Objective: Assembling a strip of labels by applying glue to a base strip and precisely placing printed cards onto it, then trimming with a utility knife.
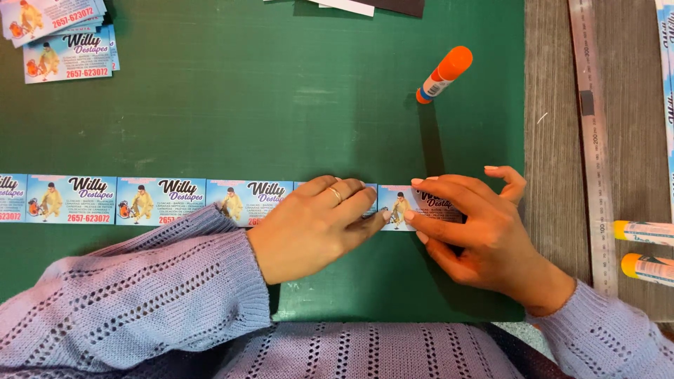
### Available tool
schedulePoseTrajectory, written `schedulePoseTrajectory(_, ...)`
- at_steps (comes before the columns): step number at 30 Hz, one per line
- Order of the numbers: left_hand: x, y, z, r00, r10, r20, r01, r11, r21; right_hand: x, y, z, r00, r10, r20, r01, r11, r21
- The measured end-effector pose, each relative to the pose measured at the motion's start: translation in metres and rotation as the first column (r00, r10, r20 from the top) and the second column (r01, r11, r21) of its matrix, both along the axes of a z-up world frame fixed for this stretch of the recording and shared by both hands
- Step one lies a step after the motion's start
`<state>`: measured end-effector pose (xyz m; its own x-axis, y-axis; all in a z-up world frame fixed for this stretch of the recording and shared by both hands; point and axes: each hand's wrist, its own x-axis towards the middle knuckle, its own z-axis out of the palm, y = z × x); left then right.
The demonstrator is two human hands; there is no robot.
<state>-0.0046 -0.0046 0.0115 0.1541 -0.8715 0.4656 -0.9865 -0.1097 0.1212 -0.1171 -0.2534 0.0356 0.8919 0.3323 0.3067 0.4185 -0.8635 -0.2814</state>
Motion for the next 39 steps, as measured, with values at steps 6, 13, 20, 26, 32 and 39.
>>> schedulePoseTrajectory(6, 0.000, -0.001, 0.009, 0.997, -0.064, 0.032, 0.061, 0.994, 0.089, -0.018, 0.038, -0.007, 0.999, -0.048, -0.013, 0.046, 0.993, -0.109)
schedulePoseTrajectory(13, 0.001, 0.000, 0.008, 0.998, -0.043, 0.040, 0.038, 0.994, 0.103, -0.017, 0.066, -0.012, 0.987, -0.133, -0.092, 0.115, 0.976, -0.186)
schedulePoseTrajectory(20, -0.001, 0.006, 0.005, 0.997, -0.062, 0.037, 0.054, 0.981, 0.187, -0.026, 0.062, -0.012, 0.969, -0.212, -0.128, 0.169, 0.942, -0.289)
schedulePoseTrajectory(26, -0.004, 0.007, 0.005, 0.997, -0.056, 0.055, 0.043, 0.975, 0.217, -0.041, 0.046, -0.022, 0.941, -0.294, -0.169, 0.222, 0.910, -0.351)
schedulePoseTrajectory(32, -0.001, 0.005, 0.000, 0.998, -0.063, 0.031, 0.059, 0.991, 0.116, -0.038, 0.042, -0.017, 0.950, -0.268, -0.158, 0.216, 0.934, -0.286)
schedulePoseTrajectory(39, 0.027, 0.031, 0.043, 0.881, 0.143, -0.451, -0.057, 0.979, 0.197, -0.069, 0.006, 0.008, 0.793, -0.599, 0.114, 0.601, 0.799, 0.023)
